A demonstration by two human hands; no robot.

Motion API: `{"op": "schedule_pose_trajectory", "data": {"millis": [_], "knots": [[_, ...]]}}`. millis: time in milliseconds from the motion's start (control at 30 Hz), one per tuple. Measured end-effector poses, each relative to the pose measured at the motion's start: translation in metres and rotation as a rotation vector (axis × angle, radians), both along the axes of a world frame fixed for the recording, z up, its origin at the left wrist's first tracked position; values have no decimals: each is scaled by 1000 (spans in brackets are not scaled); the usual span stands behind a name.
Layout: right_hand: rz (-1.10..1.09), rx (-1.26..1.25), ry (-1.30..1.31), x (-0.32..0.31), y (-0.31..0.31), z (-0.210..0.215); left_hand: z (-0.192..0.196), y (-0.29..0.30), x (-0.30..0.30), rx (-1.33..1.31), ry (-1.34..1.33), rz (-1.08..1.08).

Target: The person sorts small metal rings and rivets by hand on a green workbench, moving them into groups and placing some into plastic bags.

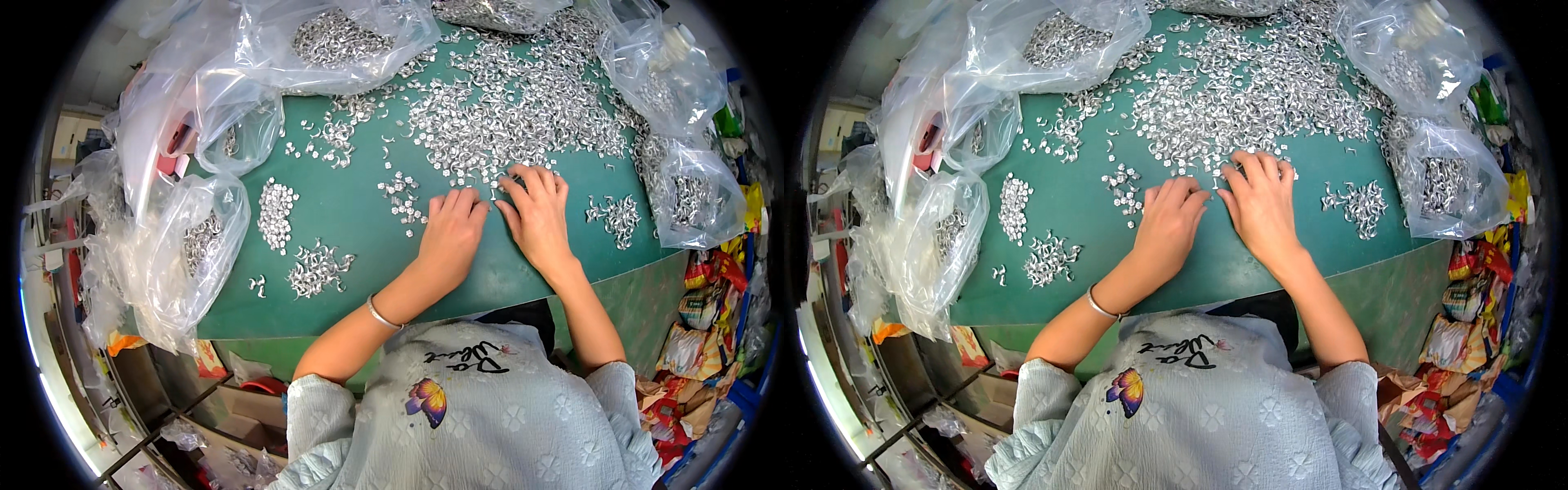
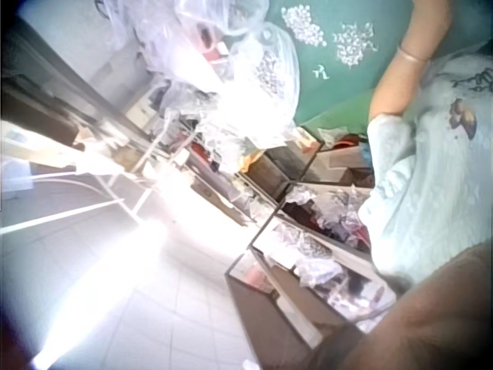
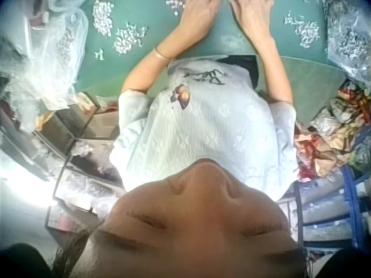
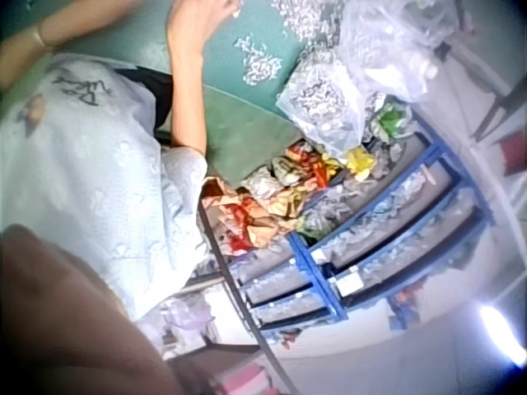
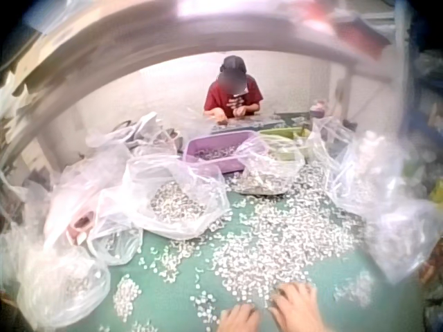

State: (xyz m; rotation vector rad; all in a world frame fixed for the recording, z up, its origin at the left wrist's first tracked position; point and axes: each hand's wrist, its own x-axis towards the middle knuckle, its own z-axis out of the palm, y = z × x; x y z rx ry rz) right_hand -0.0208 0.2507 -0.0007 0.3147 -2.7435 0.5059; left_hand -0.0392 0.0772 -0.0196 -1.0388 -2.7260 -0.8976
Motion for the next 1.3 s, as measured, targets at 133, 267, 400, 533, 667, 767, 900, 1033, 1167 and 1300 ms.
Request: {"op": "schedule_pose_trajectory", "data": {"millis": [133, 267, 400, 533, 667, 767, 900, 1033, 1167, 1300], "knots": [[121, -47, -16, 16, 12, -1, -1, -6, 6, 130, -27, -48], [68, -173, -44, 15, 13, 1, 7, 0, 5, 139, -27, 25], [175, -44, -33, 3, -2, 2, 7, -3, 8, 7, -28, 61], [202, -122, -118, 13, 10, 0, 7, -15, 14, 28, -46, 55], [164, -124, -52, 9, -1, 4, 10, -13, 15, 23, 6, 90], [197, -77, -66, 14, -3, 5, 7, -21, 11, 7, 19, 83], [334, -191, -182, 25, 8, 4, 8, -26, 15, 41, 32, 26], [193, -145, -112, 23, 5, 11, 10, -18, 19, 80, 47, 16], [239, -84, -162, 31, 4, 10, 13, -16, 18, 198, 15, 65], [206, -116, -160, 33, 4, 13, 10, -8, 18, 234, -41, 22]]}}
